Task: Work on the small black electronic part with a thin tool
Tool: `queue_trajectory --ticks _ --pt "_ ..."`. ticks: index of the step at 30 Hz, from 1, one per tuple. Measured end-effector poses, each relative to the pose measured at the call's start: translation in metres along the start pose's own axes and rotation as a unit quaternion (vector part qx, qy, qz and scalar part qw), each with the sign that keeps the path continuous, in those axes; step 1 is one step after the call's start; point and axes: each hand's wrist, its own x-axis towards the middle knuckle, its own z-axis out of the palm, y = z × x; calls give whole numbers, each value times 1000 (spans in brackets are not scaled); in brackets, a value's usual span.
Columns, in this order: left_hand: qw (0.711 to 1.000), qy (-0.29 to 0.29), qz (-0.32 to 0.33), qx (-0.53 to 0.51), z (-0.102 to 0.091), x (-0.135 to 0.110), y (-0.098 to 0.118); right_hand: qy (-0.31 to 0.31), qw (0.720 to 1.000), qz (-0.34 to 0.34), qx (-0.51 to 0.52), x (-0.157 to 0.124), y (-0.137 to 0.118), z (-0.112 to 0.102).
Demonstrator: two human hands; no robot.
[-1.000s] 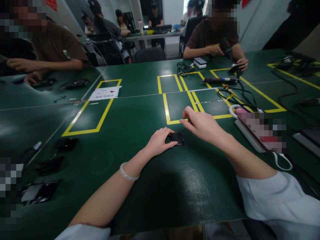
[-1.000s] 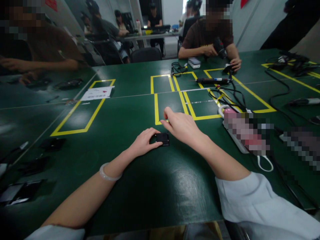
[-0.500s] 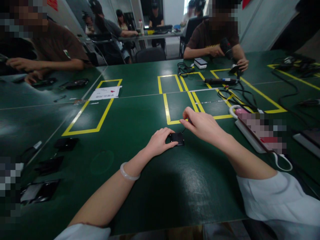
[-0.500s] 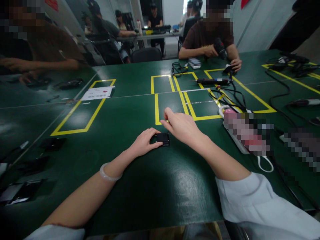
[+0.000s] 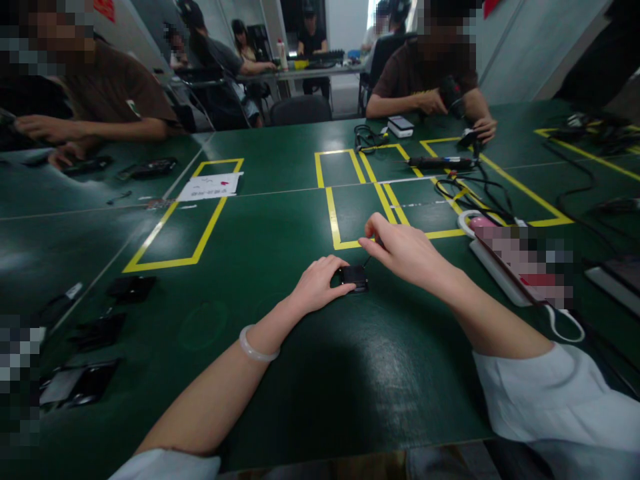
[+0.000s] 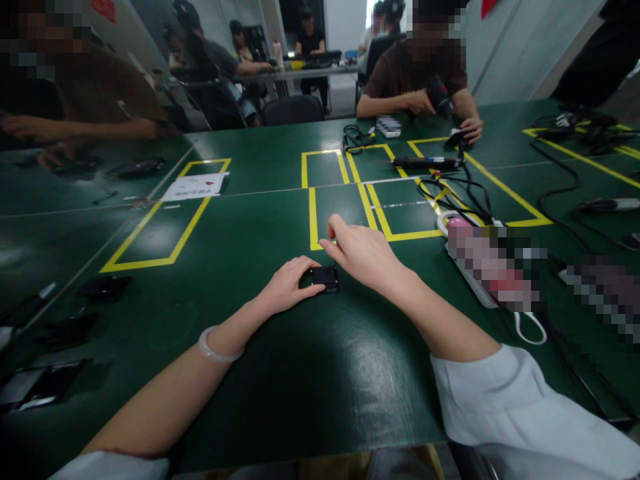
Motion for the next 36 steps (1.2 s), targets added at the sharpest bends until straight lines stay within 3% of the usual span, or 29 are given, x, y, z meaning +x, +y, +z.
queue_trajectory --ticks 36 --pt "1000 -3 0 1 1 0 0 12 1000 -6 0 1 1 2"
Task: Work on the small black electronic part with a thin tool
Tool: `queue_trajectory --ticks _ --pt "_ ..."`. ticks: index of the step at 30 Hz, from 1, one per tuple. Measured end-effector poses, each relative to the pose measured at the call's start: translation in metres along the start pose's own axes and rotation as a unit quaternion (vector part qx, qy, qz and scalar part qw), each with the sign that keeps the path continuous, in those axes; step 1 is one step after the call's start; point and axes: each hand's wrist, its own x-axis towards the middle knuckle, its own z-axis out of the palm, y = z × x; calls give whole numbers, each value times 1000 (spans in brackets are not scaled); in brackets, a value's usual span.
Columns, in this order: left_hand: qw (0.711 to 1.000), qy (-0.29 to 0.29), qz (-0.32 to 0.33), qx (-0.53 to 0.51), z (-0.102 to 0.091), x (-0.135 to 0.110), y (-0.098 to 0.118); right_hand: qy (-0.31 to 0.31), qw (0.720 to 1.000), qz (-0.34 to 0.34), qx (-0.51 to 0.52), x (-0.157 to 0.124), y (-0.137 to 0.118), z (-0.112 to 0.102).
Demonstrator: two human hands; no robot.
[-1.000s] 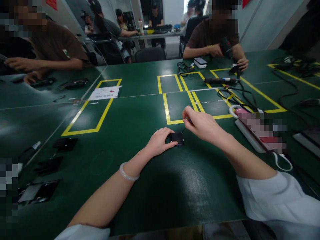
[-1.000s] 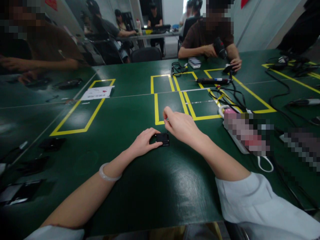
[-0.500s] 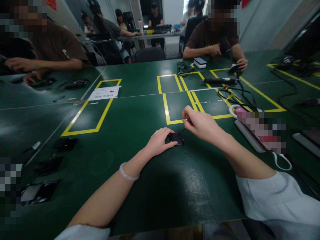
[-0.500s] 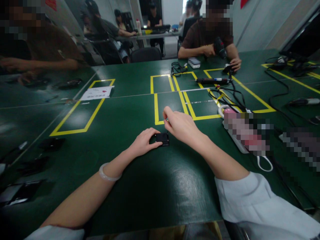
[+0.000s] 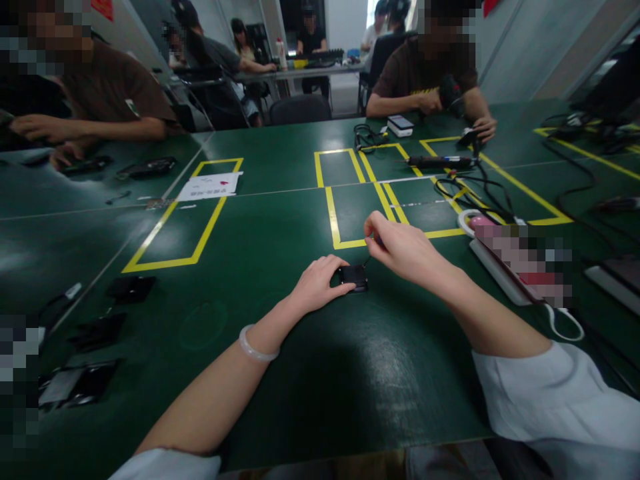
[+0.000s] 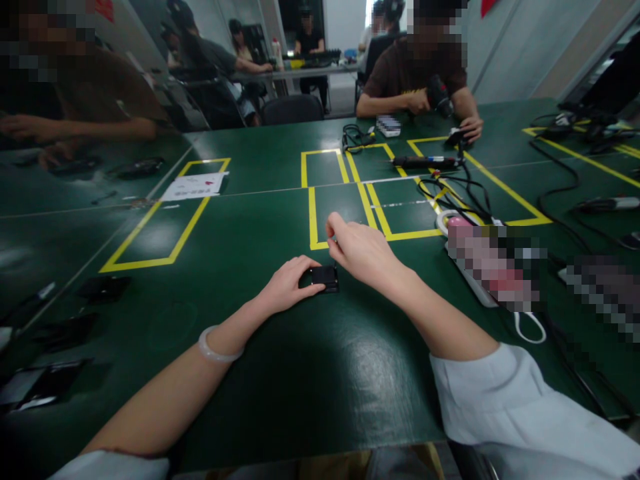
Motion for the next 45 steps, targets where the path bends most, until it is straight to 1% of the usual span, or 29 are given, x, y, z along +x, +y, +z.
queue_trajectory --ticks 12,22,28,31,37,42,45 --pt "1000 3 -1 1 -1 0 0 -3 1000 7 -13 1 -2 -1" --pt "1000 6 3 -2 0 0 -1 16 1000 0 -16 1 1 2" --pt "1000 5 4 0 0 0 -1 -8 999 18 -32 1 -2 -2" --pt "1000 1 1 -1 -1 0 0 -16 999 13 -31 0 -2 -3" --pt "1000 1 -1 -3 -1 0 0 -15 1000 -2 -2 -1 -1 -4" --pt "1000 5 -2 -8 -1 0 0 -17 1000 10 -16 -1 -3 -4" --pt "1000 6 1 -5 -1 0 0 -23 1000 6 -20 -1 -2 -4"
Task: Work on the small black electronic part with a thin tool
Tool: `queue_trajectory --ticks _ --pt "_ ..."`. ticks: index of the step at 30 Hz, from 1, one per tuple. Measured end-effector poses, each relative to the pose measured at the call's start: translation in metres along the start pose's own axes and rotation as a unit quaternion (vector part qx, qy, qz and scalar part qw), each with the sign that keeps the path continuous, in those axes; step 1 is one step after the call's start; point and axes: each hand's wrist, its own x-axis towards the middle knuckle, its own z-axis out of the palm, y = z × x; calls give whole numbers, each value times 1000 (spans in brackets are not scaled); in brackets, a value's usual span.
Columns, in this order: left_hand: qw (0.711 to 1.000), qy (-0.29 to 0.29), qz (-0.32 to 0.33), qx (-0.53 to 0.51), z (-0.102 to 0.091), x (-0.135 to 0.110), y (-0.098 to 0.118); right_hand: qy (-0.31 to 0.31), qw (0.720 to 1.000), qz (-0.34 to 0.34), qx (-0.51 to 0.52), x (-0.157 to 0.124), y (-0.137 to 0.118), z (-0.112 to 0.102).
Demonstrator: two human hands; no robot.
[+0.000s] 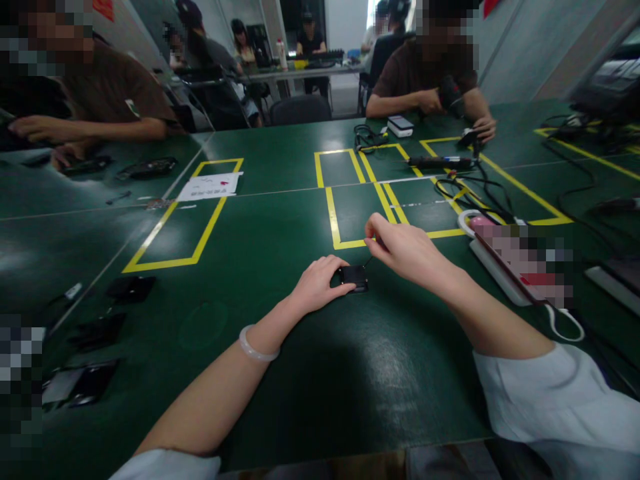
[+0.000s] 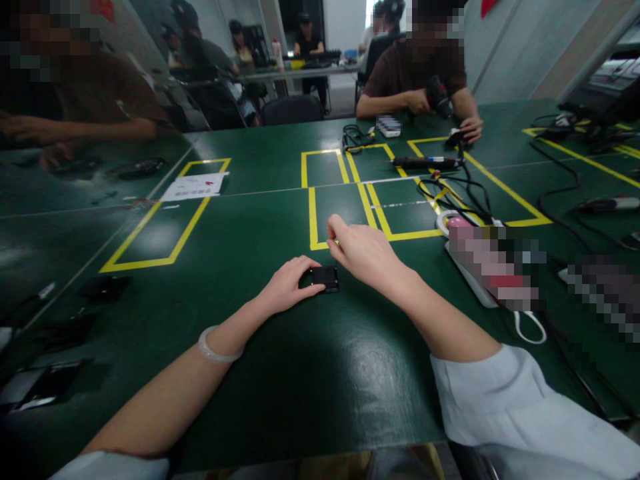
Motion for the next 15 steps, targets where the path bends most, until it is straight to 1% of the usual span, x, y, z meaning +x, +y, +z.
queue_trajectory --ticks 6,12,15 --pt "1000 -5 -1 6 0 0 -2 3 1000 -11 8 0 1 -1" --pt "1000 -6 -6 4 -1 -1 -1 -1 1000 -7 -26 1 0 0" --pt "1000 -1 -4 -2 -1 -1 -2 -8 1000 -10 -24 1 2 0"
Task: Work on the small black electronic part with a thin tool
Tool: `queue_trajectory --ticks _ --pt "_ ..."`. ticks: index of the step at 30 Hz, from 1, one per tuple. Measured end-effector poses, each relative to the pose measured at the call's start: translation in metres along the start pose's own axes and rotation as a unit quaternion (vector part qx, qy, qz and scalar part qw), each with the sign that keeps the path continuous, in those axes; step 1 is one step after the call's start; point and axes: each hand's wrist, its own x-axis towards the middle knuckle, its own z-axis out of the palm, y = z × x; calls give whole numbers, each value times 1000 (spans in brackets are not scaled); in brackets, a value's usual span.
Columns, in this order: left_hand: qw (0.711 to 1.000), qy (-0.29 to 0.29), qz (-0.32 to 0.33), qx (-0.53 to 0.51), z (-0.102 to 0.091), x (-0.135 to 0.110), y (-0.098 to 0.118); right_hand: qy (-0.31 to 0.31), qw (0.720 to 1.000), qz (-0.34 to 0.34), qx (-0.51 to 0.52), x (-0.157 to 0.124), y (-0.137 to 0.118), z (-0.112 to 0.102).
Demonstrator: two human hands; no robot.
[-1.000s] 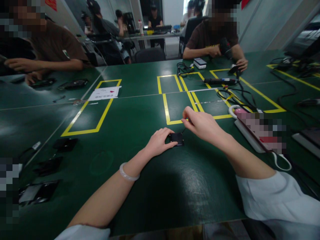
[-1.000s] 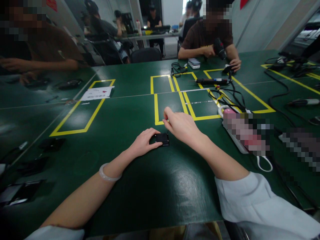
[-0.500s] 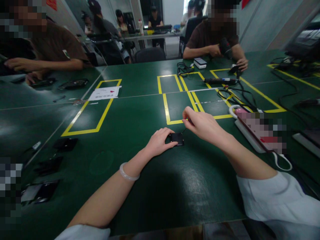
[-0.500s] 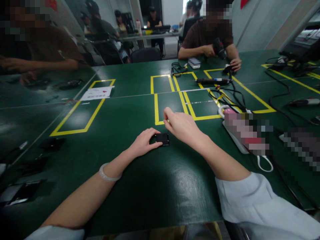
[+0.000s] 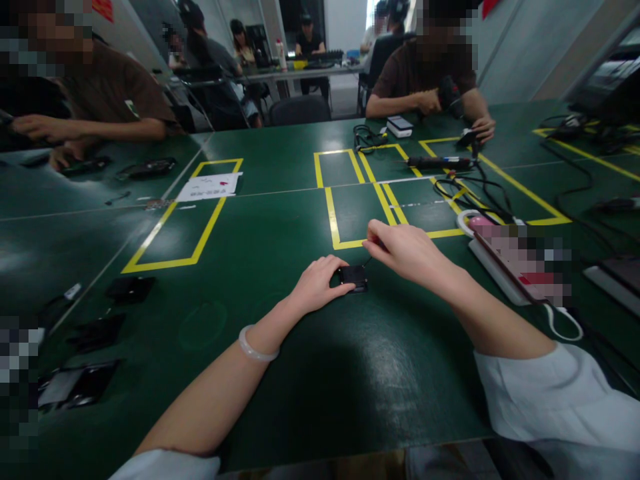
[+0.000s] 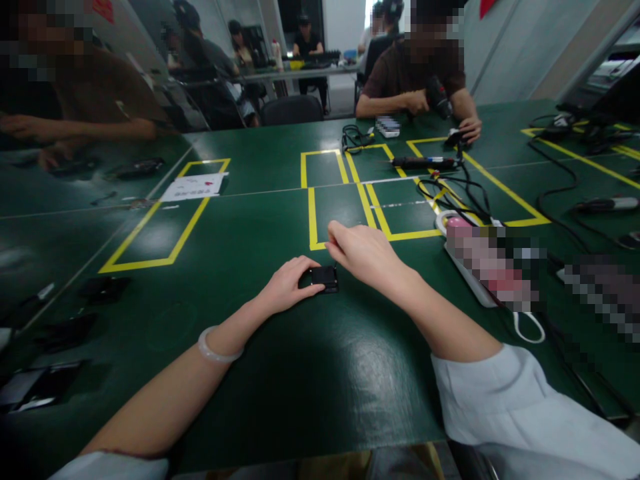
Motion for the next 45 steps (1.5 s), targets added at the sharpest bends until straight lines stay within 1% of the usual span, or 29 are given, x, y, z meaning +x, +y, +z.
queue_trajectory --ticks 6,11,21,32,39,45 --pt "1000 -1 -2 -2 0 -1 -1 -7 1000 -6 19 -1 1 -3" --pt "1000 -2 2 -1 -1 0 0 -2 1000 12 -3 -1 -2 -3" --pt "1000 -2 -3 1 0 -1 -1 -9 999 -12 30 -1 3 -3" --pt "1000 2 3 1 0 1 2 23 1000 3 -7 -2 1 5" --pt "1000 -3 0 -7 -1 1 2 19 1000 -4 14 -4 5 3" --pt "1000 0 -1 2 -1 2 2 13 999 25 -30 -3 1 6"
